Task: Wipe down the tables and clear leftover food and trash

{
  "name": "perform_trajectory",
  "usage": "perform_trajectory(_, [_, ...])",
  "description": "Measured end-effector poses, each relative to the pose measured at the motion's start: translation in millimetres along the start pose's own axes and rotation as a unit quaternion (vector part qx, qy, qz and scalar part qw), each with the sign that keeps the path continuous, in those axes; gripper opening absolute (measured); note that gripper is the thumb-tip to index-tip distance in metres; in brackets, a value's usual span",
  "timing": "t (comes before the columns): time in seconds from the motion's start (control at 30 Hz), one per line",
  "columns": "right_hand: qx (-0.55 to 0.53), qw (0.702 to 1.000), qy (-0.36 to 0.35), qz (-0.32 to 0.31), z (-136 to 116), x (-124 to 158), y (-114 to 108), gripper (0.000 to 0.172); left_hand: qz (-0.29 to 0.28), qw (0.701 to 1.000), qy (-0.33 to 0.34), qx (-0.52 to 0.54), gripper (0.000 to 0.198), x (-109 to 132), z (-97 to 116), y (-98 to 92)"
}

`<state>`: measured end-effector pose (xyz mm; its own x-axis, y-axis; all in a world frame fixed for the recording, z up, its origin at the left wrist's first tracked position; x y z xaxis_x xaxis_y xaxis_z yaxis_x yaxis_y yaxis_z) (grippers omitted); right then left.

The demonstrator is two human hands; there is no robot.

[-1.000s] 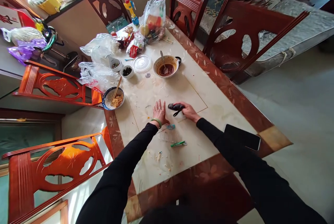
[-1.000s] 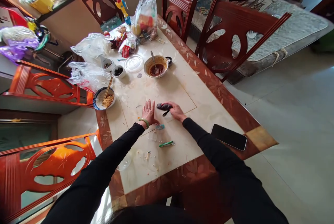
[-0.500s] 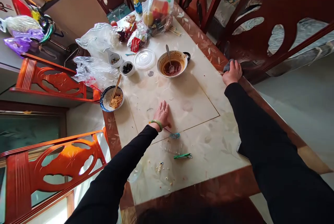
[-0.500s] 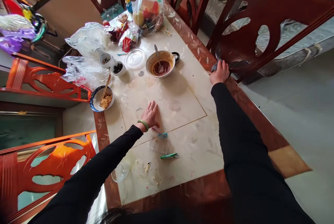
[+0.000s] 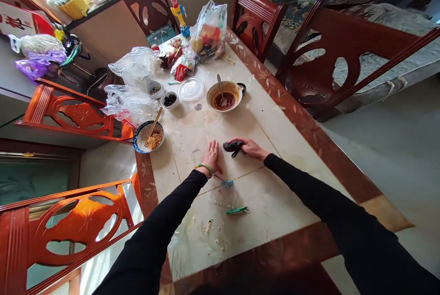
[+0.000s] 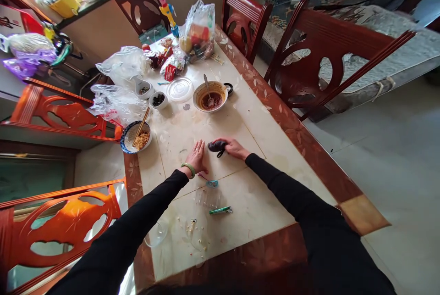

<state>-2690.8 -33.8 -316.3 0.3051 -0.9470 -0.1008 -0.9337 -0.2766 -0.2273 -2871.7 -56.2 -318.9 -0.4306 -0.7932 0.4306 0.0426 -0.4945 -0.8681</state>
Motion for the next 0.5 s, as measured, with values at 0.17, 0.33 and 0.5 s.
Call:
perform_trajectory(0.17, [0.139, 0.911, 0.042, 0.387, 31, -7, -208, 0.057, 0.016, 1.000, 0.015, 0.003, 0.154, -2, -2, 4.5])
perform_trajectory(0.33, [0.224, 0.860, 0.142, 0.435, 95, -49, -301, 0.067, 0.028, 0.999, 0.030, 0.003, 0.155, 0, -6, 12.2])
perform_trajectory(0.5, [0.291, 0.879, 0.127, 0.357, 119, -130, -297, 0.065, 0.030, 0.999, 0.039, 0.000, 0.160, 1, -9, 20.0])
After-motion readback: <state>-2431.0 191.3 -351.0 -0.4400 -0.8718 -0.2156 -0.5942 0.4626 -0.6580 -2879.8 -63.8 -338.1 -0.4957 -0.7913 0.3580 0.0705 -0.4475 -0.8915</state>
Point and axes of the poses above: each hand's wrist, its own x-axis away from the middle knuckle, its own y-axis out of the palm, z = x × y, the point moved 8 cm from there along -x, towards the middle knuckle, and after that the axes turned 2 degrees about y, right-handed, at the moved point
